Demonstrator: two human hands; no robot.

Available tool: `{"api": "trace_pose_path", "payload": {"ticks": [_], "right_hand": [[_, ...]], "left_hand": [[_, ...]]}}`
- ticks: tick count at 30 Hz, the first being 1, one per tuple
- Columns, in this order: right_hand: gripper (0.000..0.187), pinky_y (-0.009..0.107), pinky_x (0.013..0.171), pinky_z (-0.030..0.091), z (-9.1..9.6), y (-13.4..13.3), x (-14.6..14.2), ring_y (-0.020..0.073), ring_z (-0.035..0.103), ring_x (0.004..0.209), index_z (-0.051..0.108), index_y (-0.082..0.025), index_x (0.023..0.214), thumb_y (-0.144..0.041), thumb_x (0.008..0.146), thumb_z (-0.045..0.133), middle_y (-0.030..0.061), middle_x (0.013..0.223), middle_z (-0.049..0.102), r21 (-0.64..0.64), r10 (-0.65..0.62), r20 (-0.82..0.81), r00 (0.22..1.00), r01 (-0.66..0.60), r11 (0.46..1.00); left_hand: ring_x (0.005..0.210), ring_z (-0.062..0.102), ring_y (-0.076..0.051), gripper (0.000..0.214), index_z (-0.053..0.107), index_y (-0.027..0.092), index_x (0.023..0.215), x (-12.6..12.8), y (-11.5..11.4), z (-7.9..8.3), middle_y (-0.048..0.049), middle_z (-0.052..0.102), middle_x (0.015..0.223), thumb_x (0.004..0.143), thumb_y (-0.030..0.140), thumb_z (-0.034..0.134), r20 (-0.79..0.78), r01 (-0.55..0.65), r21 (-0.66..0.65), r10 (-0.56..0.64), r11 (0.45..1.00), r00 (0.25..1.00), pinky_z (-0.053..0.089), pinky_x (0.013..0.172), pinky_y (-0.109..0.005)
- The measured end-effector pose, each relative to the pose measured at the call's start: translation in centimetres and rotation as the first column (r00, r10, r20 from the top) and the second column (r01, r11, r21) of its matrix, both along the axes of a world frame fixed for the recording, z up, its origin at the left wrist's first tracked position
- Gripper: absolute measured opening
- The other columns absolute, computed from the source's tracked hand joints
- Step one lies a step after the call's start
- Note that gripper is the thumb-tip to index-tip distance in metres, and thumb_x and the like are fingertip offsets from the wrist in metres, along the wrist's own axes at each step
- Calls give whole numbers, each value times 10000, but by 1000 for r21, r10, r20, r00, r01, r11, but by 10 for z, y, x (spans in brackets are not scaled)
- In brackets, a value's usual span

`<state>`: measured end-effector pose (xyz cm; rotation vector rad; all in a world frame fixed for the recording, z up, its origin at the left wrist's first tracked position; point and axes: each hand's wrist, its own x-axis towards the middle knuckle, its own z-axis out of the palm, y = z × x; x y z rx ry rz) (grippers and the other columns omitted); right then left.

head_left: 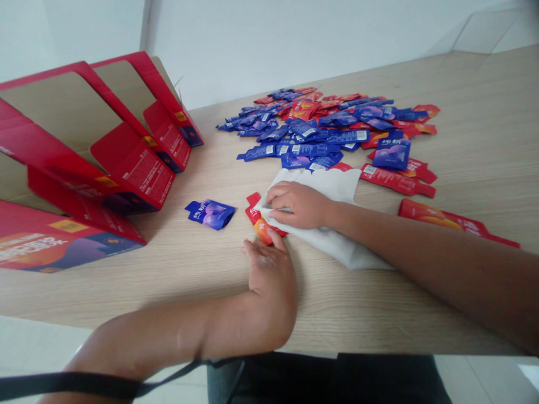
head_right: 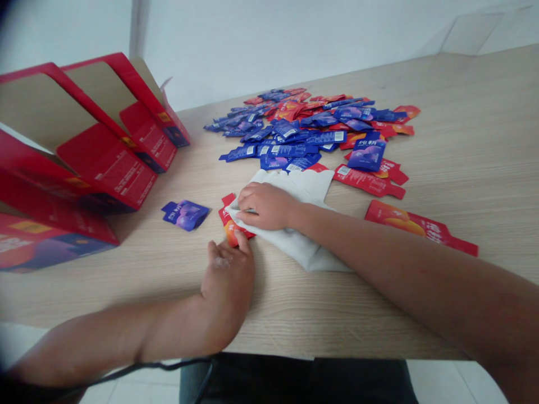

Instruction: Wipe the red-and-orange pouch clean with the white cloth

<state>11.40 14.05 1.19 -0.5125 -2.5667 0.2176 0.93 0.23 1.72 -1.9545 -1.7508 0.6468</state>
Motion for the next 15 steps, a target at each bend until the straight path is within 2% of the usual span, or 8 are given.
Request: {"api": "trace_pose_path", "payload": {"ticks": [3, 7, 15], "right_hand": [[242, 374, 905, 425, 0, -1, 0, 201, 578, 933, 672, -135, 751, -251, 880, 502, 107, 965, 672, 3, 81, -29, 996, -81, 997], [229, 373, 898, 429, 0, -1, 0, 200, 574, 926, 671, -146, 756, -249, 876, 505, 98, 965, 671, -17, 76, -27, 997, -77, 997], [324, 357, 837, 414, 0, 1, 0, 217, 562, 943, 702, -134, 815, -327, 907, 458, 108, 964, 674, -57, -170, 59, 984, 173, 983]], "left_hand": [[938, 686, -243, 528, 460, -6, 1315, 0, 0, -1, -234, 715, 947, 824, -24, 268, 4, -1, 7, 1, 1000, 1000, 467, 950, -427], [932, 687, -243, 520, 470, -12, 1305, 0, 0, -1, -238, 714, 931, 822, -28, 277, 34, 3, 30, -4, 1000, 999, 465, 949, -428], [915, 689, -247, 506, 484, -24, 1288, -1, -1, -2, -238, 713, 898, 823, -30, 286, 67, 0, 44, -3, 999, 998, 462, 949, -431]]}}
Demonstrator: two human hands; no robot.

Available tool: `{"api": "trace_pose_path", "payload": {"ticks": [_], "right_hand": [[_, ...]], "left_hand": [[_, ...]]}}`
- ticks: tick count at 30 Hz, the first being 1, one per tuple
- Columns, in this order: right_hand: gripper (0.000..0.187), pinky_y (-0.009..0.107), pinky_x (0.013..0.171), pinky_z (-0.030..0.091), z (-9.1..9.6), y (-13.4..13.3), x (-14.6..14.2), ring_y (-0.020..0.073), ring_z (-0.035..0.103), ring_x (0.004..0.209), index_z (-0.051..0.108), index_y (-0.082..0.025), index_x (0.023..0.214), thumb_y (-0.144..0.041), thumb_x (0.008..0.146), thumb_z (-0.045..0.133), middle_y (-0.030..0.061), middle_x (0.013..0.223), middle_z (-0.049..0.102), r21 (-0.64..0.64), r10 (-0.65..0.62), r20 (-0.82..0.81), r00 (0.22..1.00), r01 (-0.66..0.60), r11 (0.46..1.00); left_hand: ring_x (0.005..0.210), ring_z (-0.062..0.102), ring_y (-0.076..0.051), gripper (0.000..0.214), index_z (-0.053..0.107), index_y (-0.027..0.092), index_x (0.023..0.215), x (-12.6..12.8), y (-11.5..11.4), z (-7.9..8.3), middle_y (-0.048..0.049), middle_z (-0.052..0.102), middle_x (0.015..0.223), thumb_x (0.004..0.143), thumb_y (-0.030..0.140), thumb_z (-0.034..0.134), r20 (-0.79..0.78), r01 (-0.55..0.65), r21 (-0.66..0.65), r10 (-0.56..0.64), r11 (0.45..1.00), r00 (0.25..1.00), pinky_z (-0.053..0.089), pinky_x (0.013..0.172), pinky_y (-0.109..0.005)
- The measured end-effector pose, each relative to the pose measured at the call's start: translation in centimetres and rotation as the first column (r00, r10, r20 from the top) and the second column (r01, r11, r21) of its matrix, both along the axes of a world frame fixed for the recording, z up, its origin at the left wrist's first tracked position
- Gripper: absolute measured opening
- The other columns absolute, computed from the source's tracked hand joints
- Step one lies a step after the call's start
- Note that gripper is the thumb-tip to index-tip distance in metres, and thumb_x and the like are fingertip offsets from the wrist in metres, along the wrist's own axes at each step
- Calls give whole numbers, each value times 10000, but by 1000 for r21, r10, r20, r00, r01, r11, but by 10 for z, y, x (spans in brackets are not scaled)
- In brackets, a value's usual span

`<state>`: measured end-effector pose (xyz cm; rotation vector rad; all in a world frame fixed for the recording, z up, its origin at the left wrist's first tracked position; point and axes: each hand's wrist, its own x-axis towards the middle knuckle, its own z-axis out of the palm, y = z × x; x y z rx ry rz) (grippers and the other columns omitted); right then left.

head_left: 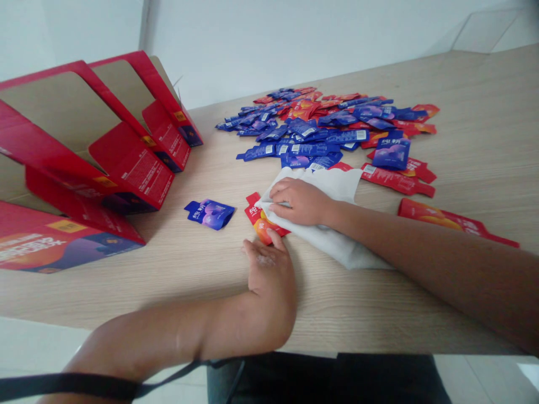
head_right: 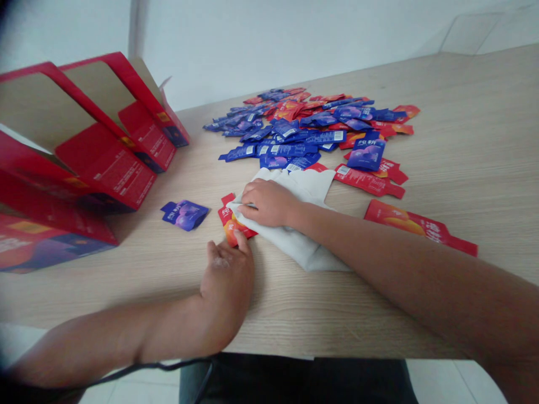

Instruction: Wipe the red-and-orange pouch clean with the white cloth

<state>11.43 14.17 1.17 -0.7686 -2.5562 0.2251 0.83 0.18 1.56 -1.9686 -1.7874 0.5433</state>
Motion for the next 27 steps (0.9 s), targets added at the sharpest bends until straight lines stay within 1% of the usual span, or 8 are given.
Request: {"api": "trace_pose_path", "payload": {"ticks": [3, 5, 7, 12, 14, 18, 21, 27], "right_hand": [[327, 352, 830, 411, 0, 0, 0, 218, 561, 941, 703, -132, 818, -328, 906, 456, 106, 954, 673, -1, -40, 12, 999, 40, 999], [323, 354, 834, 413, 0, 0, 0, 218, 562, 945, 702, -132, 818, -325, 905, 458, 105, 951, 672, -1, -29, 3, 1000, 29, 1000], [310, 361, 844, 415, 0, 0, 0, 216, 564, 947, 700, -134, 819, -316, 904, 463, 105, 957, 671, 7, 21, -14, 1000, -20, 1000], [247, 377, 897, 415, 0, -1, 0, 202, 570, 933, 674, -146, 776, -275, 889, 496, 97, 964, 668, 47, 222, -64, 973, -219, 974], [239, 376, 901, 417, 0, -2, 0, 202, 572, 941, 663, -149, 756, -270, 886, 503, 96, 968, 668, 47, 260, -77, 962, -257, 965], [236, 375, 891, 420, 1, -3, 0, 200, 573, 938, 659, -151, 763, -268, 890, 497, 92, 979, 669, 30, 288, -88, 954, -287, 958], [235, 382, 894, 414, 1, -3, 0, 205, 570, 945, 667, -150, 781, -270, 889, 497, 94, 977, 671, 27, 262, -75, 962, -260, 965], [305, 368, 855, 409, 0, -1, -1, 211, 568, 939, 695, -139, 824, -319, 911, 465, 107, 956, 674, -15, 65, -27, 998, -65, 998]], "left_hand": [[919, 687, -249, 504, 480, -26, 1291, 0, 0, -1, -240, 712, 895, 823, -30, 294, 24, -4, -5, 4, 1000, 1000, 461, 948, -440], [920, 687, -253, 502, 482, -32, 1287, 0, 0, -1, -246, 710, 897, 823, -29, 291, 23, -1, -6, 1, 1000, 1000, 464, 944, -441], [923, 687, -255, 501, 485, -35, 1281, 0, 0, -1, -250, 710, 903, 822, -28, 287, 16, 5, -1, -5, 1000, 1000, 463, 947, -442], [945, 684, -243, 514, 459, -19, 1310, 1, 0, 0, -241, 715, 938, 826, -21, 288, 13, -8, -23, 8, 1000, 1000, 457, 964, -441], [943, 685, -241, 515, 450, -23, 1317, 1, 0, 1, -245, 713, 948, 829, -20, 284, 14, -9, -27, 9, 1000, 1000, 452, 971, -442], [947, 683, -247, 506, 472, -27, 1297, 0, 1, 1, -254, 709, 947, 829, -25, 281, 45, -11, -23, 12, 1000, 999, 448, 970, -448], [960, 678, -260, 504, 469, -38, 1294, 0, 1, 0, -267, 703, 945, 827, -27, 280, 54, -9, -13, 10, 1000, 998, 448, 966, -456], [931, 686, -240, 512, 482, -13, 1293, 1, 0, 0, -233, 715, 926, 823, -27, 279, -20, -1, -11, 0, 1000, 1000, 459, 955, -431]]}}
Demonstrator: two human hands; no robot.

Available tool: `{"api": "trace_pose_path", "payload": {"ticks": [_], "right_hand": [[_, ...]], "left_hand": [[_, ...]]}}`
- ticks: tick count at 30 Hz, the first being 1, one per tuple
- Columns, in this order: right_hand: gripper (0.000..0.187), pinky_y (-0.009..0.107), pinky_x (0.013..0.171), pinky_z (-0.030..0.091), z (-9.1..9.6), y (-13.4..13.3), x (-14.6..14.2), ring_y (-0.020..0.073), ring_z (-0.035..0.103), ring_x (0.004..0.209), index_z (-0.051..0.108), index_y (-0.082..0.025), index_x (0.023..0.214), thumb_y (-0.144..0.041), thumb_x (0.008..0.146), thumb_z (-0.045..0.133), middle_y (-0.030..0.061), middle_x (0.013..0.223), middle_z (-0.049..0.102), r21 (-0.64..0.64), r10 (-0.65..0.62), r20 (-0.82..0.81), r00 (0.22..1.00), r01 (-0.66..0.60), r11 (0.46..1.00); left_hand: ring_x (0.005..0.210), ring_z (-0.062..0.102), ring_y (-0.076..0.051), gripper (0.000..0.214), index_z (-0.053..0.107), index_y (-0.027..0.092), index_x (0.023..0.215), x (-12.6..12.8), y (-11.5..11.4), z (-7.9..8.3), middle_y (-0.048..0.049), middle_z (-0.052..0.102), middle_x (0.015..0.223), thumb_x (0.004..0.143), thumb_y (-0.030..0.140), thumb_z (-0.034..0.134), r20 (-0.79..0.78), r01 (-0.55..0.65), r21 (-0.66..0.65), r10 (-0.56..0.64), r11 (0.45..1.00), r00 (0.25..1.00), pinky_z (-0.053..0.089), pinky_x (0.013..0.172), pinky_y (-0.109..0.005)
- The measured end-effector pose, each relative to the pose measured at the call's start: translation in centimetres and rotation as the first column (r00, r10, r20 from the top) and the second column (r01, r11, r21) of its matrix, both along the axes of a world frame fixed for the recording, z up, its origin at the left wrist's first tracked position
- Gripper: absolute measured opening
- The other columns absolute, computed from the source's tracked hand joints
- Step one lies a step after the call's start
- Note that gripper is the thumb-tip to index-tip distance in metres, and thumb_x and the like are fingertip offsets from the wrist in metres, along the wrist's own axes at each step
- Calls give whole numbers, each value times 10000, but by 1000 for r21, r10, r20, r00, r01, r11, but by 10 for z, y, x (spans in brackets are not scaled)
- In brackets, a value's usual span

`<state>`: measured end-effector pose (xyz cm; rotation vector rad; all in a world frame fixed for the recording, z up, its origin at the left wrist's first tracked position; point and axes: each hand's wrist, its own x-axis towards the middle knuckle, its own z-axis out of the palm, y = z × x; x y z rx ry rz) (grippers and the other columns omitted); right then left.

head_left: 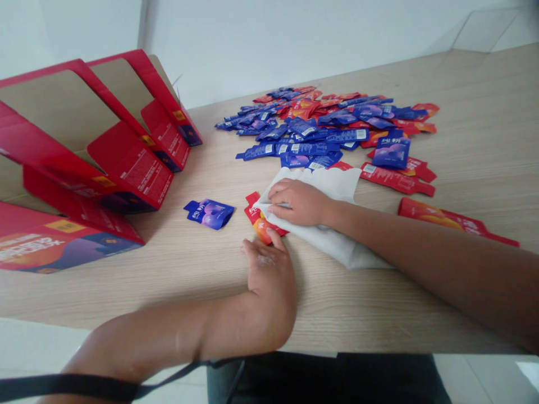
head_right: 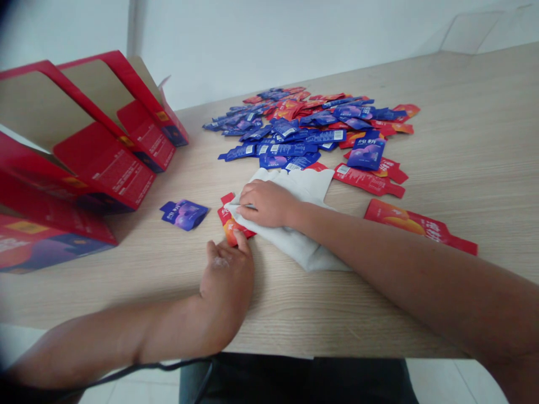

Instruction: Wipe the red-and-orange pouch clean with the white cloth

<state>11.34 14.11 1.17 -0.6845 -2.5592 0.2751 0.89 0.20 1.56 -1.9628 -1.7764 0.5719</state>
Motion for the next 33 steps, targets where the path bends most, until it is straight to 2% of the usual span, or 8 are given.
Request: {"api": "trace_pose_path", "payload": {"ticks": [6, 8, 14, 18, 21, 28, 33], "right_hand": [[322, 361, 830, 408, 1, -1, 1, 220, 562, 936, 698, -130, 812, -322, 909, 458, 112, 943, 672, 3, -79, 21, 997, 79, 997], [311, 368, 839, 411, 1, -1, 1, 220, 563, 937, 697, -133, 811, -314, 907, 462, 111, 953, 671, 12, -39, 11, 999, 39, 999], [246, 375, 895, 417, 1, -2, 1, 204, 573, 939, 669, -147, 771, -268, 891, 493, 100, 980, 667, 52, 185, -47, 982, -182, 982], [243, 364, 895, 422, 1, -3, 1, 197, 578, 937, 663, -147, 768, -269, 895, 495, 95, 991, 668, 49, 231, -64, 971, -229, 972], [240, 369, 906, 416, 1, -3, 1, 200, 575, 950, 672, -148, 785, -267, 894, 494, 93, 985, 671, 48, 194, -45, 980, -191, 980], [313, 357, 849, 421, 0, 0, 0, 213, 575, 946, 701, -130, 826, -319, 912, 466, 106, 959, 680, 11, -32, -2, 999, 32, 999], [328, 350, 831, 421, 1, 0, 0, 212, 574, 918, 702, -126, 810, -324, 912, 461, 107, 926, 679, 17, -83, 15, 996, 83, 996]], "left_hand": [[882, 692, -224, 505, 501, -2, 1275, -1, 0, 1, -199, 725, 877, 819, -18, 285, -38, 19, -6, -19, 1000, 999, 483, 913, -410], [898, 689, -228, 503, 499, -3, 1278, -1, -1, 0, -207, 723, 895, 821, -17, 290, -19, 16, 4, -16, 1000, 1000, 474, 928, -418], [960, 680, -264, 512, 466, -35, 1300, 0, 0, -2, -273, 701, 962, 822, -28, 284, 27, 4, -3, -4, 1000, 1000, 452, 967, -449], [977, 676, -265, 516, 461, -34, 1305, 0, 0, -2, -270, 700, 986, 824, -23, 271, -11, 4, -18, -4, 1000, 1000, 455, 968, -445], [972, 677, -265, 518, 454, -33, 1310, 0, 0, 0, -270, 701, 977, 828, -20, 268, -7, 3, -18, -3, 1000, 1000, 456, 966, -446], [931, 688, -262, 535, 438, -40, 1320, 0, -1, 2, -260, 709, 921, 818, -40, 252, -20, 10, -16, -11, 1000, 1000, 477, 938, -431], [932, 688, -256, 526, 466, -34, 1300, 0, 0, 2, -252, 711, 921, 818, -36, 255, -28, 9, -21, -10, 1000, 1000, 480, 937, -427]]}}
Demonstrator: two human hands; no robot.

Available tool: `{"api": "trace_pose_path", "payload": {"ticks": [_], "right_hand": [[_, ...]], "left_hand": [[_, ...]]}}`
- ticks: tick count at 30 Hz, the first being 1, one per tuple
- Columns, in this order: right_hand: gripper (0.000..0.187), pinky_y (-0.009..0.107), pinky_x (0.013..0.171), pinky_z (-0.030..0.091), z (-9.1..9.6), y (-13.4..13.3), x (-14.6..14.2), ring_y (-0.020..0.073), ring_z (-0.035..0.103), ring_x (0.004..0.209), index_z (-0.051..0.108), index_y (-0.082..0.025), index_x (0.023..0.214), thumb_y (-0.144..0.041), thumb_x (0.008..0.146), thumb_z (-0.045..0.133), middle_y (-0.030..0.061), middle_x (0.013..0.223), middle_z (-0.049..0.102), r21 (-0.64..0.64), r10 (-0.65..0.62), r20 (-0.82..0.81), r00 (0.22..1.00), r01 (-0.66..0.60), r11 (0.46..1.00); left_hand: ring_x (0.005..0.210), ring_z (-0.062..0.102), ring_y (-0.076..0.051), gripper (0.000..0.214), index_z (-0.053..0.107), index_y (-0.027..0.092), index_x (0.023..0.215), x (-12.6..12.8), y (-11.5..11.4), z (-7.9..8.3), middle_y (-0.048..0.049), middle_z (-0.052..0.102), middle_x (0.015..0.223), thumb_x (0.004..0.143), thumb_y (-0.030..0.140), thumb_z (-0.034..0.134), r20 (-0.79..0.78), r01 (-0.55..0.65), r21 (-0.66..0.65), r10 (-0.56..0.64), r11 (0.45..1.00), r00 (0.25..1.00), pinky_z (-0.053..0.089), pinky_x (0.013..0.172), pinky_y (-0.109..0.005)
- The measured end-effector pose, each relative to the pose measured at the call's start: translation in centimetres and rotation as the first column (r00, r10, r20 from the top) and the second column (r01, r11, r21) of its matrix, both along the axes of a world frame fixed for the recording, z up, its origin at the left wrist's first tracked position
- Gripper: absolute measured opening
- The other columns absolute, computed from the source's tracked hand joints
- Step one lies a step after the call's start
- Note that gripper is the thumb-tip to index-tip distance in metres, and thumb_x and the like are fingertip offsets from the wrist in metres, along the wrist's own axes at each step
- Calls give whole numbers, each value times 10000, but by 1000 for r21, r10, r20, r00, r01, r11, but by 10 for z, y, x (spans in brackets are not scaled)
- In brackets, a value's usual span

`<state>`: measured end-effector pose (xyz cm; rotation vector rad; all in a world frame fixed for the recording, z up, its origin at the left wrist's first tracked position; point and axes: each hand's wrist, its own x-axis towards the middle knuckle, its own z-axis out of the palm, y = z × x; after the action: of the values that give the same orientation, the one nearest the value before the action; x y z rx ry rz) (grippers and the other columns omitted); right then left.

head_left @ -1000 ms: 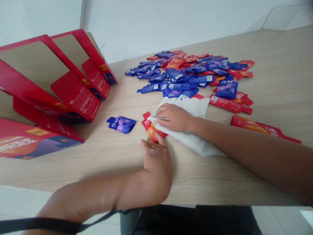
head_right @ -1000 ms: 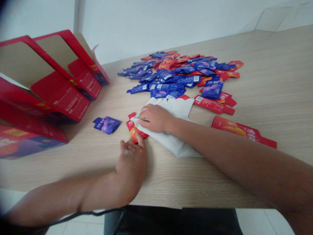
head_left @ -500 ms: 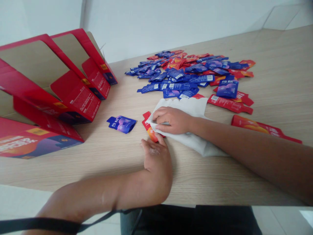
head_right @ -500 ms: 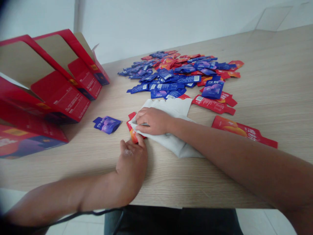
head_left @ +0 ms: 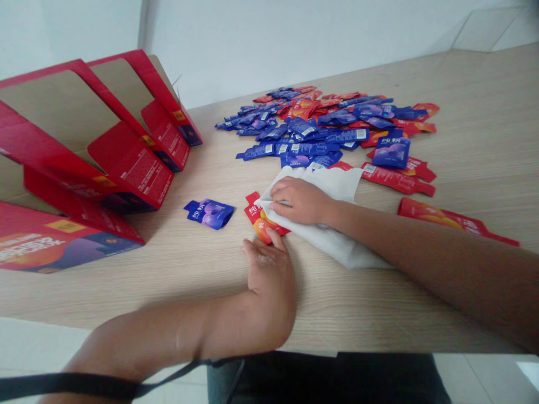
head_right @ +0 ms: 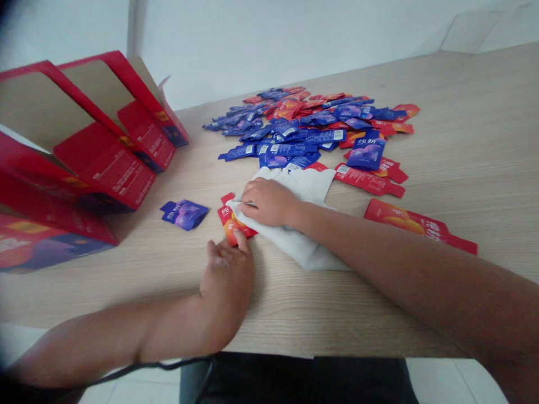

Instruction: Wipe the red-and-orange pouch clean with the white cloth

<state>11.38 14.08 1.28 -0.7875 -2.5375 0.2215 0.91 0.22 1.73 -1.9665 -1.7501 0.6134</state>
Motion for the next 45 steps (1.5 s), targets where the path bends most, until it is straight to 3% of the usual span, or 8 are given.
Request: {"api": "trace_pose_path", "payload": {"ticks": [11, 21, 29, 37, 45], "right_hand": [[236, 373, 891, 425, 0, -2, 0, 203, 572, 929, 679, -138, 789, -248, 887, 495, 100, 967, 667, 39, 245, -55, 968, -244, 969], [320, 355, 840, 411, -1, 1, -1, 210, 567, 934, 709, -134, 830, -321, 912, 463, 103, 952, 678, 4, 67, -6, 998, -67, 998], [328, 337, 810, 400, -1, 0, 0, 202, 564, 876, 701, -129, 811, -324, 909, 456, 100, 903, 680, 3, -18, 15, 1000, 18, 1000], [329, 342, 806, 394, 0, 1, 1, 203, 559, 897, 679, -137, 798, -321, 927, 438, 99, 920, 670, 37, 93, -18, 996, -92, 995], [353, 361, 858, 394, 7, -10, -2, 196, 550, 926, 646, -135, 843, -326, 966, 376, 102, 946, 658, 68, 195, -168, 966, -186, 980]], "left_hand": [[911, 695, -228, 520, 478, 11, 1310, 1, 1, -1, -227, 722, 953, 840, -6, 258, -13, -31, -10, 31, 999, 999, 454, 978, -422], [908, 696, -224, 548, 466, -1, 1315, 0, 0, -4, -202, 728, 931, 817, -29, 237, -98, 1, 15, 0, 1000, 995, 480, 942, -397], [889, 699, -229, 542, 469, 7, 1314, 0, 0, 0, -208, 725, 910, 823, -29, 243, -71, 5, -15, -6, 1000, 997, 480, 935, -409], [952, 683, -251, 531, 451, -36, 1310, 0, 1, -2, -250, 710, 961, 815, -28, 256, -31, 3, -20, -4, 1000, 1000, 466, 957, -439], [973, 676, -256, 526, 453, -40, 1305, -1, 0, -4, -261, 700, 1003, 814, -30, 266, -29, 21, 0, -21, 1000, 999, 464, 960, -434]]}}
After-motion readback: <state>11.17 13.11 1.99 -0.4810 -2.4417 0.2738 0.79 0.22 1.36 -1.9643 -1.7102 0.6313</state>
